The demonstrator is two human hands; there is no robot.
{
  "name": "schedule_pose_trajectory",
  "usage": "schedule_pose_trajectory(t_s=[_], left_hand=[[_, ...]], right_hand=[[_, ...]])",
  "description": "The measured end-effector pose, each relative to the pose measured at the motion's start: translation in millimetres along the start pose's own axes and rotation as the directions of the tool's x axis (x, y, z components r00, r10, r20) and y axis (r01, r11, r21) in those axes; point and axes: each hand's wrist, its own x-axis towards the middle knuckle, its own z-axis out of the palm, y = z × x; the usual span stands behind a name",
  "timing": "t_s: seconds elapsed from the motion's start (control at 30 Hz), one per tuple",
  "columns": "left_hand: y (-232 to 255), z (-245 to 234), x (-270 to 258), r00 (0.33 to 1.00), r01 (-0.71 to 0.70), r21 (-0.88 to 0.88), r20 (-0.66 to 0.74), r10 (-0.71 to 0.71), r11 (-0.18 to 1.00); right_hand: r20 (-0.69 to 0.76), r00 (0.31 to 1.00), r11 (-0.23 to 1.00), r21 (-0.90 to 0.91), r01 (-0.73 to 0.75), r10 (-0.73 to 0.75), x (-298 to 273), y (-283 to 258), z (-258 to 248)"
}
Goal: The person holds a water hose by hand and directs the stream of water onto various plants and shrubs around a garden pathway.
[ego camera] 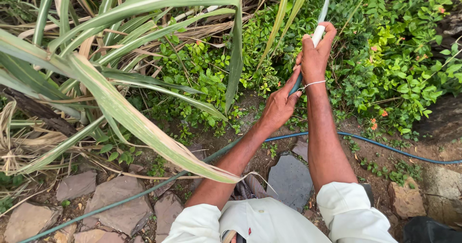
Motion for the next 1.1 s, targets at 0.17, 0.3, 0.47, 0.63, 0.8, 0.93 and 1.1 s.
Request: schedule_pose_trajectory(t_s=[0.17,0.3,0.47,0.63,0.8,0.93,1.1], left_hand=[[3.2,-8.1,-1.9,0.999,0.026,0.026,-0.044,-0.025,0.999],[4.5,-17.1,-2.0,0.994,0.053,0.056,-0.100,-0.047,0.997],[-0.1,-25.6,-3.3,0.982,-0.038,0.049,-0.185,0.046,0.998],[-2.4,-32.0,-4.8,0.965,-0.095,0.038,-0.244,0.101,0.995],[-2.5,-35.5,-5.5,0.969,-0.045,0.031,-0.241,0.052,0.998],[0.0,-30.5,-8.2,0.975,-0.044,0.055,-0.216,0.055,0.998],[4.5,-18.2,-12.7,0.984,-0.074,0.061,-0.156,0.083,0.995]], right_hand=[[0.039,0.999,0.997,-0.082,0.007,-0.004,-2.7,-13.9,17.4],[0.130,0.988,0.997,-0.015,0.082,-0.079,0.6,-15.4,34.1],[0.188,0.978,0.992,-0.064,0.108,-0.094,0.9,-22.1,53.9],[0.244,0.963,0.989,-0.056,0.135,-0.117,-0.5,-26.9,68.2],[0.222,0.966,0.990,-0.030,0.141,-0.131,-1.1,-24.3,72.5],[0.206,0.976,0.997,-0.017,0.073,-0.068,-2.2,-22.9,61.7],[0.137,0.986,0.995,0.040,0.095,-0.100,-4.7,-13.3,36.3]])
